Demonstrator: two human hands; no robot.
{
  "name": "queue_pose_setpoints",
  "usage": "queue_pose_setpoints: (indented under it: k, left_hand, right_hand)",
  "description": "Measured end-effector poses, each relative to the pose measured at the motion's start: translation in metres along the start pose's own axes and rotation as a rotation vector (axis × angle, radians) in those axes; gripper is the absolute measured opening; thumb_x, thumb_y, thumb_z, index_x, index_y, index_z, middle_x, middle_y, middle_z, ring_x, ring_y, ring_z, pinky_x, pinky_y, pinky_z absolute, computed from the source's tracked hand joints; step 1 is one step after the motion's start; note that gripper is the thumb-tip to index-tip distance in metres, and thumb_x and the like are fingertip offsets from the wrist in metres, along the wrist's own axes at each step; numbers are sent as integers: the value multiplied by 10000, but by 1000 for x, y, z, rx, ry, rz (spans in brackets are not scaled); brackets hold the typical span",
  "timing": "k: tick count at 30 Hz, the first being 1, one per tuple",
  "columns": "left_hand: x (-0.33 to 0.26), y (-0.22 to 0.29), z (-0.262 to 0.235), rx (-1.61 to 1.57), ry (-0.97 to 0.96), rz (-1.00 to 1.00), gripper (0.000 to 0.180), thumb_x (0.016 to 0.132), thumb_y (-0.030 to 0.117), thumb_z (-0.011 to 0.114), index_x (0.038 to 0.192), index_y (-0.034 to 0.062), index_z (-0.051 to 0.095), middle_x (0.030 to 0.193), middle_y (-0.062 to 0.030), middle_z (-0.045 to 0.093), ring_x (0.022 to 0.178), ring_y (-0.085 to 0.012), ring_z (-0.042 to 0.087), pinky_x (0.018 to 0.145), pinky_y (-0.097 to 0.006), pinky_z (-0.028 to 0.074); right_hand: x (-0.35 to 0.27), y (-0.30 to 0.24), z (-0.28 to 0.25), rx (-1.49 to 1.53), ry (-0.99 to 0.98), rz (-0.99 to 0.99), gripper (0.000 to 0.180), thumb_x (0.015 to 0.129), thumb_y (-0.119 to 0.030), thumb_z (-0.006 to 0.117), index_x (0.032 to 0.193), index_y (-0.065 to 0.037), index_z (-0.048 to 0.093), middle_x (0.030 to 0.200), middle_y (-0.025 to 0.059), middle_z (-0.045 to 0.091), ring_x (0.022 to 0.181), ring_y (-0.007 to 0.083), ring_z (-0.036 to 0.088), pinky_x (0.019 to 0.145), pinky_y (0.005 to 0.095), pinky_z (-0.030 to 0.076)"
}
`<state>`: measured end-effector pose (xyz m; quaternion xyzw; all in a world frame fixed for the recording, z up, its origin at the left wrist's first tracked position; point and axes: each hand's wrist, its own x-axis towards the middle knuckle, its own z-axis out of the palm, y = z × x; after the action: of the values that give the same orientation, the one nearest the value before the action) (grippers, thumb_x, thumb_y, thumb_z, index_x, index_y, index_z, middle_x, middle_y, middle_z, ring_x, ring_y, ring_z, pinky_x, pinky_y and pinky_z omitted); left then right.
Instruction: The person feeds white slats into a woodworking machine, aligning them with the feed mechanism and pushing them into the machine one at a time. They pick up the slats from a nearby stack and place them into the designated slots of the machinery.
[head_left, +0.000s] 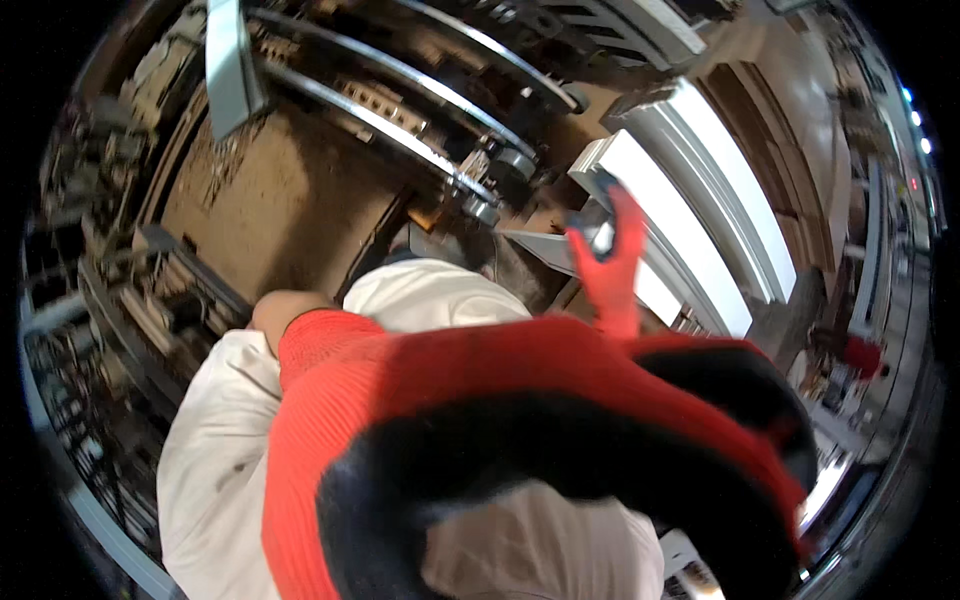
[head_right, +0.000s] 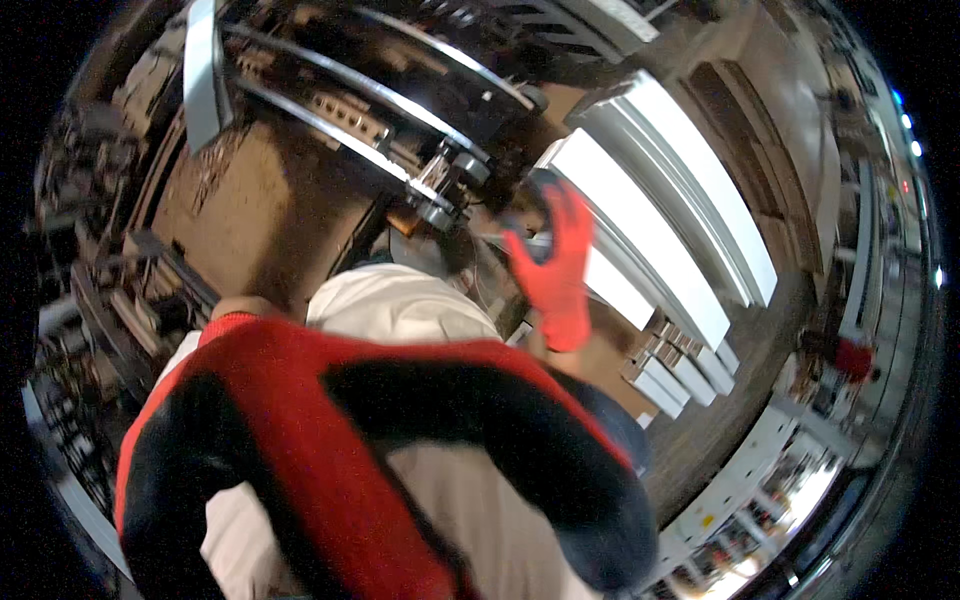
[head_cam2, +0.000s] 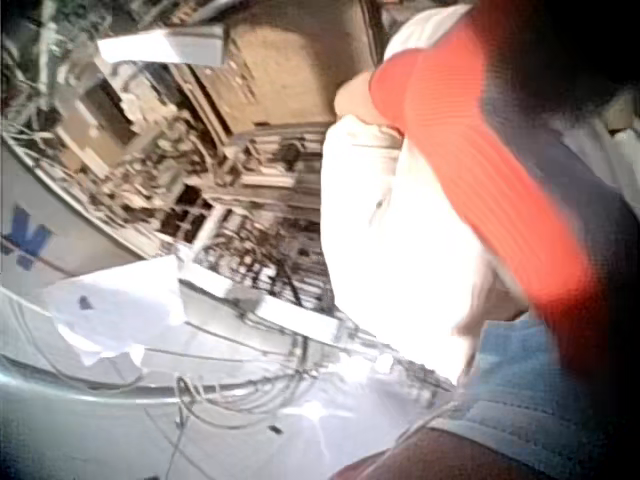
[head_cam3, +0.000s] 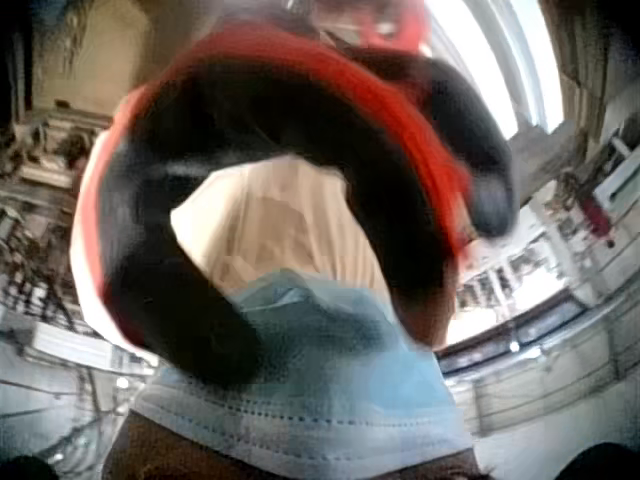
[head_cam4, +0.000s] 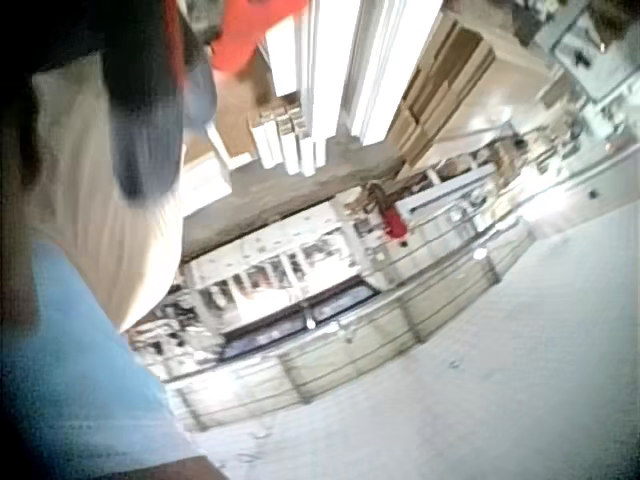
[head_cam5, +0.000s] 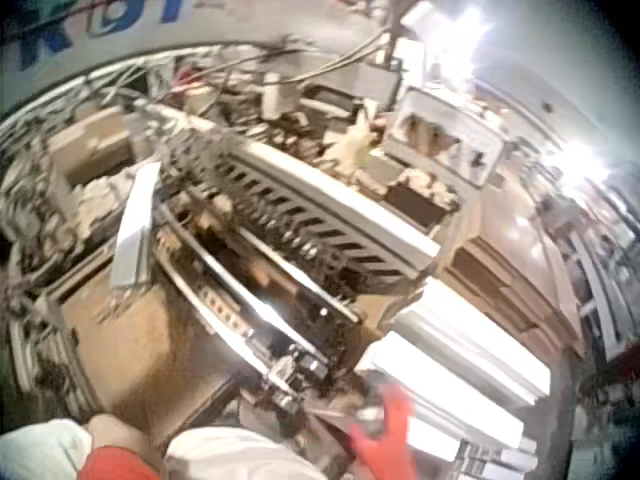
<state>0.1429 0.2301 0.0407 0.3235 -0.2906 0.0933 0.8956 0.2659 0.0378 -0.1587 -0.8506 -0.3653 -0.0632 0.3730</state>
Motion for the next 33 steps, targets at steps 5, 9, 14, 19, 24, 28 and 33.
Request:
queue_pose_setpoints:
  k: [5, 9, 14, 19, 24, 28, 33]
  left_hand:
    - [7, -30, 36, -79, 30, 89, 386, 936, 340, 551, 1067, -20, 597, 1181, -238, 600, 1119, -351, 561, 1007, -506, 415]
    - [14, -53, 52, -116, 55, 125, 391, 943, 331, 551, 1115, -20, 579, 1203, -211, 593, 1131, -323, 557, 1010, -476, 412]
    - [17, -67, 66, -153, 66, 136, 405, 953, 320, 552, 1174, -19, 557, 1230, -179, 585, 1145, -288, 552, 1015, -438, 409]
    - [16, -61, 66, -183, 70, 128, 425, 963, 309, 552, 1233, -19, 535, 1257, -146, 577, 1159, -253, 548, 1019, -401, 406]
    - [14, -47, 57, -251, 81, 44, 451, 973, 298, 553, 1293, -19, 513, 1284, -113, 569, 1173, -219, 543, 1024, -363, 403]
    - [-2, -31, 29, -386, 299, -141, 476, 981, 289, 553, 1340, -18, 496, 1305, -87, 563, 1185, -191, 539, 1027, -333, 400]
    - [-32, -98, -80, -53, 182, -517, 447, 953, 360, 606, 1260, 36, 569, 1184, -33, 576, 1094, -120, 542, 930, -249, 425]
  right_hand:
    - [-17, 67, -114, -342, 43, 124, 661, 772, -171, 766, 1365, -38, 507, 1373, 165, 523, 1298, 337, 449, 1107, 443, 323]
    - [-35, 125, -155, -526, -167, 170, 764, 743, -260, 793, 1398, -51, 458, 1388, 177, 500, 1302, 359, 436, 1108, 458, 316]
    - [-51, 165, -167, -505, -339, 203, 857, 692, -308, 821, 1417, -63, 435, 1403, 170, 487, 1326, 356, 416, 1118, 461, 299]
    - [-53, 178, -170, -515, -362, 262, 890, 633, -272, 842, 1406, -83, 444, 1407, 181, 476, 1332, 363, 409, 1112, 470, 304]
    - [-55, 195, -168, -664, -365, 306, 939, 618, -241, 842, 1433, -93, 399, 1426, 184, 448, 1343, 386, 388, 1117, 499, 290]
    - [-33, 210, -162, -611, -393, 298, 841, 631, -229, 798, 1385, -75, 459, 1385, 195, 488, 1308, 380, 421, 1101, 496, 314]
    - [-42, 154, -171, -489, -219, 276, 791, 527, -154, 811, 1262, -24, 550, 1326, 212, 521, 1263, 394, 451, 1072, 489, 352]
